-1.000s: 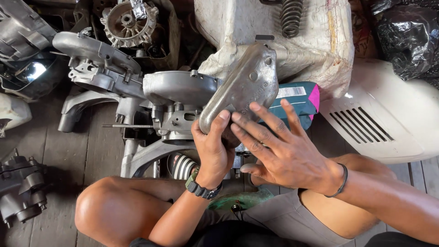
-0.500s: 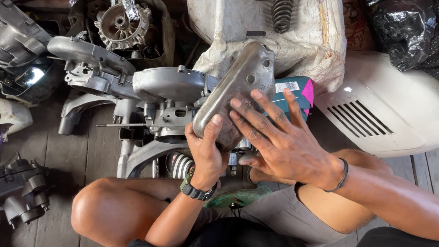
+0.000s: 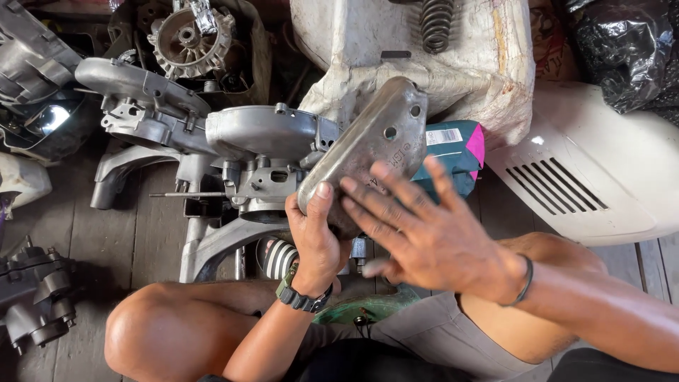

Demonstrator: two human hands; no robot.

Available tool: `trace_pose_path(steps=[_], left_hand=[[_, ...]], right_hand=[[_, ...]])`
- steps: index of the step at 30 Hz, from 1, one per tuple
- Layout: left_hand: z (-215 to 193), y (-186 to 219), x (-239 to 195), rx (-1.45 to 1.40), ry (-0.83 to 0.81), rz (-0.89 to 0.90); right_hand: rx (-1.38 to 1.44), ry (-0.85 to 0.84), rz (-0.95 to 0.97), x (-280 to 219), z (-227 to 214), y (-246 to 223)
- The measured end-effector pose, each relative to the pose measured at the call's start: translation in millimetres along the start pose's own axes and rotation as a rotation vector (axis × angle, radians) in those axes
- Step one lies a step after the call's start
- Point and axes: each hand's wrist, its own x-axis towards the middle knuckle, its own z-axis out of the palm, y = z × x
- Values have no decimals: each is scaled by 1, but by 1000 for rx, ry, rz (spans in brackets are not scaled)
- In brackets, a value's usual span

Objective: Polishing a metal motorcycle part by hand using abrasive paper.

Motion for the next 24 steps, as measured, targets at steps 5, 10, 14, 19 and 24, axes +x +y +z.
trace_pose_path(steps=[5, 10, 14, 19, 24], left_hand=[[-8, -11, 5, -41, -24, 0], [-9, -15, 3, -38, -43, 17], [-15, -22, 8, -14, -18, 48], [-11, -16, 11, -35, 5, 50], [-15, -15, 15, -28, -43, 84]], right_hand=[[-41, -136, 172, 1, -4, 8], [-58, -19, 37, -1, 6, 3], [-9, -85, 123, 9, -11, 0], [-37, -83, 76, 11, -6, 8], [117, -64, 96, 14, -14, -5]])
